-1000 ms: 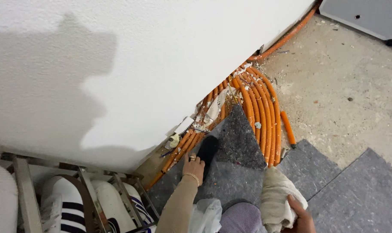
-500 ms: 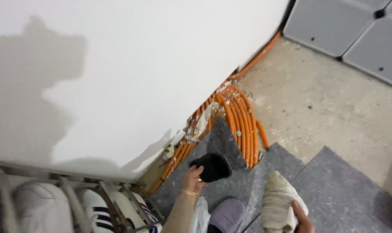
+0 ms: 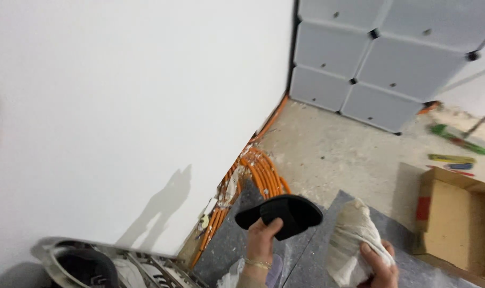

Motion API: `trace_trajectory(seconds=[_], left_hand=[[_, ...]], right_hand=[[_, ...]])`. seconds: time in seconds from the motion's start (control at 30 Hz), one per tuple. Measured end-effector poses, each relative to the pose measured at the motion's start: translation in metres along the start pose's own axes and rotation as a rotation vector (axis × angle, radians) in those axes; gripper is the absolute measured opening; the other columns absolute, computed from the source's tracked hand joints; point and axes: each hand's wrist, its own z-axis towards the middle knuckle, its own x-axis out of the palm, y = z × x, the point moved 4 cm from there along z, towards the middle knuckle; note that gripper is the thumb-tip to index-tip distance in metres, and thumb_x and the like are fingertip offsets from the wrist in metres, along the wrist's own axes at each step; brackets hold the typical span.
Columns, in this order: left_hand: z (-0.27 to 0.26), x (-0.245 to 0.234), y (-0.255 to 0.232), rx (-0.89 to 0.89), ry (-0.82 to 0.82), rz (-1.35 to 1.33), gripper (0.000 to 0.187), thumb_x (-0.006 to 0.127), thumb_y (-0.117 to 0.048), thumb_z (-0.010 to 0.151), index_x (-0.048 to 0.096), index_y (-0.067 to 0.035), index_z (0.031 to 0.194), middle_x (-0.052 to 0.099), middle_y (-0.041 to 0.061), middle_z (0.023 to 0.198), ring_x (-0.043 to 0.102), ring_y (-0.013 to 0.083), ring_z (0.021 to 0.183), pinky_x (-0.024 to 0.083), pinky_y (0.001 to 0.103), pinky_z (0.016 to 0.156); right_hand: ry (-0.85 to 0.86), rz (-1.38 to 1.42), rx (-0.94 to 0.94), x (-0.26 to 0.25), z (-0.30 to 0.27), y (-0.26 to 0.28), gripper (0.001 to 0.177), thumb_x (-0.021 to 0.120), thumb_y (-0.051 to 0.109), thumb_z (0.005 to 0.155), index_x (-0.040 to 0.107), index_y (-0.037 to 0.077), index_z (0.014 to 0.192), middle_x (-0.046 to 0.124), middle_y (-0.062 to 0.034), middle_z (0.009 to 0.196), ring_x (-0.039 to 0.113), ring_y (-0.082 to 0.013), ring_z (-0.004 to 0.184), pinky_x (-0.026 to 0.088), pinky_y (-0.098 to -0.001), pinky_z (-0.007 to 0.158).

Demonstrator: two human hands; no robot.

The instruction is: The person cleans a black slip-on shoe and a blue slide sandal using a white cloth. They wipe the exterior and interior surfaces of each shoe, turning them over to reach different areas, and place them back on a metal shoe rack.

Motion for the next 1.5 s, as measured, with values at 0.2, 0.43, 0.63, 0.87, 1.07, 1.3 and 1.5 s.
trace_trajectory(seconds=[0.2, 0.43, 0.63, 0.87, 1.07, 1.3, 1.5], left_hand=[[-0.069, 0.102, -0.072, 0.112, 0.205, 0.653, 0.015, 0.072, -0.023, 0.093, 0.069, -0.008, 0.092, 0.064, -0.004, 0.072, 0.052, 0.0066, 0.065, 0.046, 0.026, 0.059], [-0.081, 0.102, -0.033, 0.047, 0.315, 0.565, 0.055, 0.058, -0.045, 0.109, 0.039, -0.010, 0.071, 0.030, -0.005, 0.065, 0.027, 0.0075, 0.061, 0.026, 0.028, 0.054], [-0.122, 0.143, -0.065, -0.253, 0.117, 0.270, 0.031, 0.065, -0.037, 0.092, 0.077, -0.008, 0.092, 0.076, -0.003, 0.088, 0.069, 0.0079, 0.080, 0.054, 0.027, 0.074], [-0.158, 0.168, -0.083, -0.223, 0.099, 0.094, 0.024, 0.074, -0.025, 0.091, 0.074, -0.001, 0.097, 0.076, 0.007, 0.091, 0.071, 0.0160, 0.080, 0.057, 0.031, 0.069], [-0.148, 0.170, -0.075, 0.036, 0.200, 0.479, 0.022, 0.080, -0.016, 0.088, 0.071, 0.004, 0.093, 0.069, 0.004, 0.085, 0.062, 0.0118, 0.072, 0.051, 0.029, 0.061], [-0.159, 0.204, -0.101, 0.549, 0.220, 1.151, 0.052, 0.079, -0.040, 0.086, 0.062, 0.006, 0.070, 0.064, 0.014, 0.058, 0.062, 0.0216, 0.049, 0.049, 0.040, 0.050], [-0.125, 0.193, -0.093, 0.531, 0.114, 1.335, 0.074, 0.066, -0.055, 0.093, 0.054, 0.010, 0.060, 0.055, 0.027, 0.054, 0.056, 0.0341, 0.049, 0.045, 0.048, 0.052]], right_hand=[[-0.069, -0.094, -0.165, 0.072, -0.046, 0.197, 0.053, 0.074, 0.004, 0.075, 0.053, 0.001, 0.123, 0.067, -0.0195, 0.118, 0.069, -0.0319, 0.109, 0.055, -0.0441, 0.096], [0.010, -0.777, -0.737, 0.115, -0.086, 0.271, 0.067, 0.082, 0.020, 0.060, 0.068, 0.013, 0.126, 0.058, -0.0197, 0.141, 0.056, -0.0375, 0.117, 0.045, -0.0487, 0.098], [0.017, -0.684, -0.571, 0.094, -0.100, 0.277, 0.058, 0.082, 0.023, 0.073, 0.070, 0.011, 0.128, 0.062, -0.0159, 0.137, 0.057, -0.0339, 0.119, 0.045, -0.0448, 0.101], [-0.042, -0.756, -0.707, 0.042, -0.113, 0.303, 0.046, 0.079, 0.021, 0.074, 0.073, 0.014, 0.119, 0.063, -0.0118, 0.132, 0.057, -0.0333, 0.118, 0.047, -0.0473, 0.096], [0.266, -1.225, -0.978, 0.044, -0.098, 0.300, 0.063, 0.079, 0.013, 0.055, 0.078, 0.025, 0.117, 0.061, -0.0078, 0.134, 0.047, -0.0381, 0.119, 0.039, -0.0597, 0.092], [0.440, -1.222, -1.220, 0.045, -0.104, 0.319, 0.041, 0.076, 0.013, 0.068, 0.076, 0.020, 0.108, 0.062, -0.0075, 0.134, 0.047, -0.0358, 0.121, 0.042, -0.0586, 0.091], [0.875, -1.249, -1.422, 0.039, -0.110, 0.291, 0.037, 0.075, 0.016, 0.083, 0.074, 0.016, 0.120, 0.067, -0.0050, 0.110, 0.048, -0.0336, 0.121, 0.044, -0.0585, 0.095]])
